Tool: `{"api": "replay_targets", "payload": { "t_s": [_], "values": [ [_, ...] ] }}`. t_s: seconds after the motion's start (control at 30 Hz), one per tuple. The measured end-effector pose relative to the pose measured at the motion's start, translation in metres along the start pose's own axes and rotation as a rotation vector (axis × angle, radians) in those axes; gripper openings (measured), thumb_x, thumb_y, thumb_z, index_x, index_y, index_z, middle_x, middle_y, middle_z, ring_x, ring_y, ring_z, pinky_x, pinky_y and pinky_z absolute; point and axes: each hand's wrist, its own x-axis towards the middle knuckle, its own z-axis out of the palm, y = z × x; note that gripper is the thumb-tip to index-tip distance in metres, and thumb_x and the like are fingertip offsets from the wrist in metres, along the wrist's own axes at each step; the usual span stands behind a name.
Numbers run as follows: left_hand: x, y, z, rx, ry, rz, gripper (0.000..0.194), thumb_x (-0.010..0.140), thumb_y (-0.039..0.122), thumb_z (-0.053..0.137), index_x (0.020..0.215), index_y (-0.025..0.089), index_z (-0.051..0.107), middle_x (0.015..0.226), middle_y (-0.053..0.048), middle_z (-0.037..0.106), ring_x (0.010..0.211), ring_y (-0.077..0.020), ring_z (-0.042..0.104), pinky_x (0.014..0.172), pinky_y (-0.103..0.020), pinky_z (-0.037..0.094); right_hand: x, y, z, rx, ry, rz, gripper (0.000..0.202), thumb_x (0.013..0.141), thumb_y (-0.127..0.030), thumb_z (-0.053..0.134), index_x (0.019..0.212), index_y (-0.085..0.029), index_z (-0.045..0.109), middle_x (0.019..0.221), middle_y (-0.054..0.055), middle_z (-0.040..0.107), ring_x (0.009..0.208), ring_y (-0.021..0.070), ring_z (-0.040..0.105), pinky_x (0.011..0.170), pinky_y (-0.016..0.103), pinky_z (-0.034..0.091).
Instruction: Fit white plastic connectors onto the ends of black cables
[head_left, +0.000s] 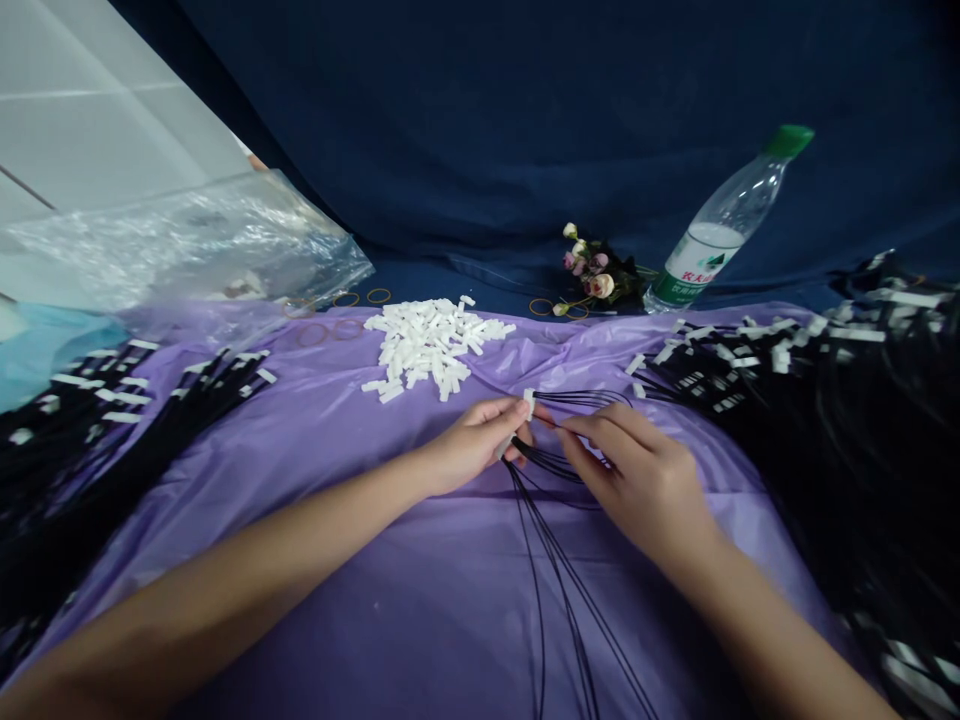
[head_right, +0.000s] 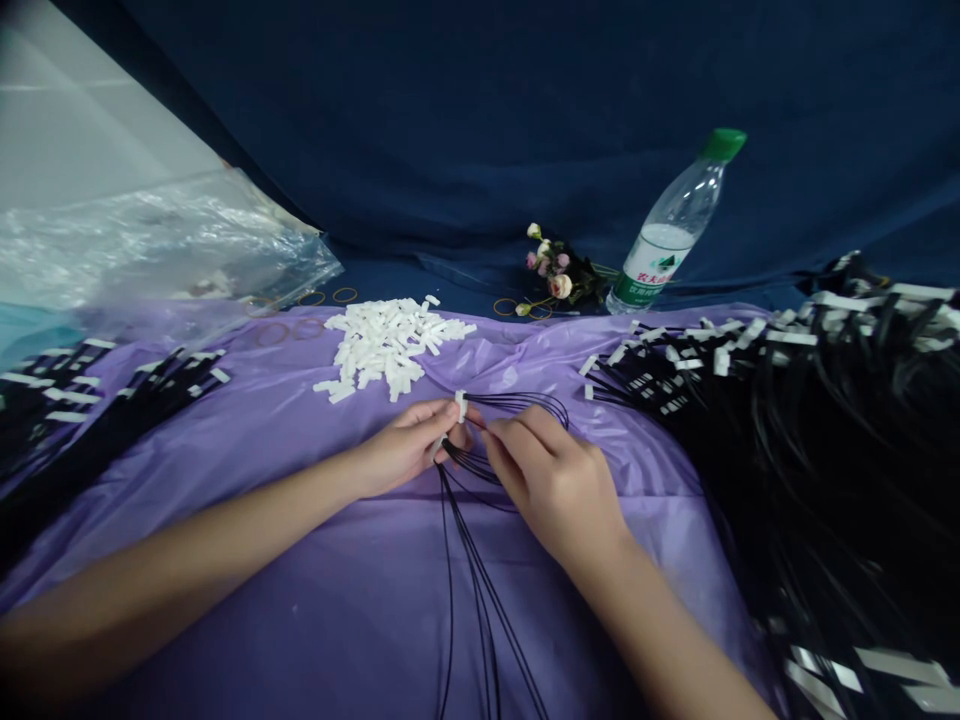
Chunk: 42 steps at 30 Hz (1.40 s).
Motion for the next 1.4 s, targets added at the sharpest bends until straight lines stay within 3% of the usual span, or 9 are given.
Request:
{"api": "replay_targets", "payload": {
  "t_s": [0.17, 0.5, 0.63, 0.77, 0.97, 1.13, 1.4],
  "values": [
    [0.0, -0.005, 0.0, 0.045, -0.005, 0.045, 0.038, 0.08, 0.05, 0.061, 0.09, 0.014, 0.069, 0.064, 0.001, 0.048, 0.059, -0.0088, 0.042, 0.054, -0.023, 0.033, -0.001, -0.004, 0.003, -0.043, -0.013, -0.01, 0.009, 0.088, -0.015, 0.058, 0.093, -0.017, 0.065, 0.081, 0.003, 0.068, 0.07, 0.0116, 0.064, 0.064, 0.022, 0.047],
    [-0.001, -0.002, 0.003, 0.039, 0.011, 0.028, 0.037, 0.079, 0.05, 0.062, 0.092, 0.016, 0.069, 0.067, 0.001, 0.052, 0.061, -0.0088, 0.044, 0.056, -0.024, 0.033, 0.001, -0.011, 0.003, -0.21, 0.033, -0.057, 0.005, 0.086, -0.018, 0.062, 0.084, -0.018, 0.067, 0.07, 0.0, 0.067, 0.058, 0.0114, 0.06, 0.06, 0.026, 0.042],
    [0.0, -0.003, 0.003, -0.007, 0.014, 0.018, 0.036, 0.078, 0.049, 0.065, 0.087, 0.014, 0.068, 0.068, 0.0, 0.054, 0.059, -0.0079, 0.047, 0.055, -0.024, 0.035, 0.001, -0.007, 0.001, -0.134, 0.027, -0.048, 0.012, 0.086, -0.015, 0.061, 0.097, -0.018, 0.065, 0.081, 0.003, 0.069, 0.07, 0.0136, 0.063, 0.065, 0.025, 0.047],
    [0.002, 0.001, 0.002, -0.11, 0.057, -0.008, 0.033, 0.079, 0.045, 0.065, 0.09, 0.014, 0.066, 0.071, 0.0, 0.057, 0.057, -0.0074, 0.05, 0.059, -0.024, 0.041, 0.005, -0.006, -0.008, -0.09, 0.137, -0.124, 0.026, 0.082, -0.01, 0.064, 0.106, -0.021, 0.063, 0.092, 0.007, 0.068, 0.082, 0.0183, 0.061, 0.075, 0.032, 0.05],
    [0.004, 0.006, 0.0, -0.174, 0.124, -0.068, 0.031, 0.08, 0.043, 0.066, 0.086, 0.013, 0.068, 0.066, 0.0, 0.055, 0.05, -0.0058, 0.045, 0.058, -0.025, 0.042, 0.006, -0.012, -0.013, 0.119, -0.153, -0.33, 0.013, 0.086, -0.01, 0.056, 0.092, -0.016, 0.067, 0.083, 0.005, 0.069, 0.071, 0.0145, 0.063, 0.062, 0.028, 0.048],
    [0.005, 0.005, 0.0, -0.166, 0.113, -0.057, 0.028, 0.081, 0.041, 0.065, 0.084, 0.014, 0.069, 0.068, 0.0, 0.055, 0.051, -0.0058, 0.046, 0.06, -0.026, 0.043, 0.002, -0.014, -0.007, 0.097, -0.364, -0.13, 0.017, 0.088, -0.027, 0.055, 0.083, -0.017, 0.068, 0.07, 0.002, 0.066, 0.059, 0.0129, 0.061, 0.052, 0.026, 0.041],
    [0.005, 0.005, 0.0, -0.189, 0.094, -0.046, 0.027, 0.082, 0.039, 0.065, 0.086, 0.012, 0.068, 0.068, -0.001, 0.055, 0.052, -0.006, 0.044, 0.059, -0.025, 0.043, 0.003, -0.018, -0.001, 0.221, -0.491, 0.321, 0.008, 0.082, -0.022, 0.058, 0.08, -0.023, 0.066, 0.075, -0.003, 0.069, 0.061, 0.0126, 0.062, 0.054, 0.023, 0.04]
  ]
}}
